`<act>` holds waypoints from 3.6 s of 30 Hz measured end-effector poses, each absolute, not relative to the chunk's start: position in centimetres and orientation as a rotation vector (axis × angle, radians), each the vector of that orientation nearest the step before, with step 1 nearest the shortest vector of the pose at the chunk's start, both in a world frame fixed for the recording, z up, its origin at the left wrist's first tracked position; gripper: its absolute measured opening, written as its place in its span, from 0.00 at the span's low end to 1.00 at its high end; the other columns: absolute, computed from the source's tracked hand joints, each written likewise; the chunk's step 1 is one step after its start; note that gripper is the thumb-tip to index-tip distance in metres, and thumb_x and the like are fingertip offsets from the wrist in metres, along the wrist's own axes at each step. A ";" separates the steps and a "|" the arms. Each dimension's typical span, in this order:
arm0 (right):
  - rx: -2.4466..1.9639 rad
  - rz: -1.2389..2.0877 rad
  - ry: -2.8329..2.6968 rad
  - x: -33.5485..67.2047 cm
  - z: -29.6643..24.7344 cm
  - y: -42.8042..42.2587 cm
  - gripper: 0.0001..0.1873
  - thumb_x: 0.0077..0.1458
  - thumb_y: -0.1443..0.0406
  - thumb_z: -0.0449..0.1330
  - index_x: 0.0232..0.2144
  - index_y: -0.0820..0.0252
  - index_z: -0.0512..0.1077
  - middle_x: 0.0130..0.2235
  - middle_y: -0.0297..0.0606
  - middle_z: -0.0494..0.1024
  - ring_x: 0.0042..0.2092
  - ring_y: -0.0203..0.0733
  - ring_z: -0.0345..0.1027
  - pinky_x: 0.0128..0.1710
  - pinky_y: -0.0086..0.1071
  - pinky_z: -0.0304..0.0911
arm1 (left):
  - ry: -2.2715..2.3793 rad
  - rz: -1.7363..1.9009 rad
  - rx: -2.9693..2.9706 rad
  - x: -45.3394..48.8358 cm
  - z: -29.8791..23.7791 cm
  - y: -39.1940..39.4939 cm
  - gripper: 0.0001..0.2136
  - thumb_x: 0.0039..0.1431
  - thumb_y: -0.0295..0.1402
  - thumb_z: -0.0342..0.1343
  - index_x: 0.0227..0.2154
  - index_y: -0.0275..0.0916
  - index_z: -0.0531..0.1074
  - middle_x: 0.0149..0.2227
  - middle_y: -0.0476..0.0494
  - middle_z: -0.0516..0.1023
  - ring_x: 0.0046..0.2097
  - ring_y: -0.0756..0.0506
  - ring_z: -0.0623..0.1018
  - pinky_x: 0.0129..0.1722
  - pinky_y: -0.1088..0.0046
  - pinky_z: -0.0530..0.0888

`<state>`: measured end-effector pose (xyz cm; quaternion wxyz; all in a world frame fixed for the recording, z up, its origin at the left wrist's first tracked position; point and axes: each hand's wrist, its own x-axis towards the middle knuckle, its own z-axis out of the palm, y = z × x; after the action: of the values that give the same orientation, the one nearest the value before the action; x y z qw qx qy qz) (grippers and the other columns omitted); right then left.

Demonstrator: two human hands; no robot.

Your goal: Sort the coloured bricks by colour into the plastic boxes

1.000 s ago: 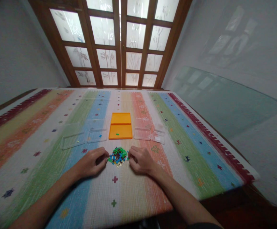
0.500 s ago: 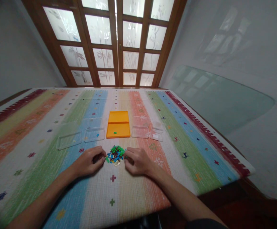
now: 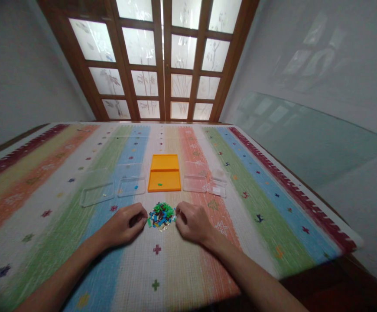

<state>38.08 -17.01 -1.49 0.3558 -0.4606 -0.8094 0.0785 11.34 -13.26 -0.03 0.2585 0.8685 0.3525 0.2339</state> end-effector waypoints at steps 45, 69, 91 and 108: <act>-1.147 0.427 -2.325 37.3 0.8 -14.1 0.12 0.65 0.66 0.58 0.49 0.60 0.75 0.41 0.42 0.76 0.39 0.41 0.69 0.39 0.35 0.64 | 1.017 0.640 2.305 11.7 -0.4 -13.1 0.09 0.65 0.33 0.50 0.39 0.37 0.75 0.28 0.47 0.77 0.28 0.48 0.72 0.32 0.72 0.69; -1.163 0.437 -2.133 37.7 0.9 -12.6 0.08 0.62 0.68 0.59 0.37 0.59 0.79 0.33 0.38 0.76 0.31 0.37 0.67 0.32 0.30 0.60 | 1.024 0.654 2.303 11.9 -0.6 -13.0 0.08 0.64 0.31 0.51 0.38 0.38 0.75 0.29 0.47 0.77 0.31 0.47 0.74 0.33 0.72 0.69; -1.758 0.314 -2.148 46.4 2.8 -8.2 0.14 0.57 0.64 0.61 0.39 0.63 0.85 0.28 0.41 0.82 0.25 0.38 0.66 0.28 0.31 0.53 | 1.028 0.649 2.285 11.9 -0.5 -12.7 0.09 0.64 0.32 0.50 0.38 0.38 0.75 0.25 0.50 0.72 0.27 0.48 0.71 0.31 0.72 0.66; -1.147 0.633 -2.321 36.4 1.9 -13.3 0.10 0.61 0.68 0.62 0.43 0.58 0.82 0.38 0.41 0.84 0.37 0.40 0.73 0.39 0.33 0.63 | 1.051 0.649 2.282 12.0 -0.4 -12.8 0.07 0.62 0.31 0.51 0.34 0.37 0.74 0.25 0.49 0.72 0.27 0.49 0.70 0.30 0.73 0.64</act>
<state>36.40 -13.30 1.87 0.2359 -0.4183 -0.8463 0.2307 11.99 -12.84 -0.39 0.2700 0.8468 0.3898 0.2410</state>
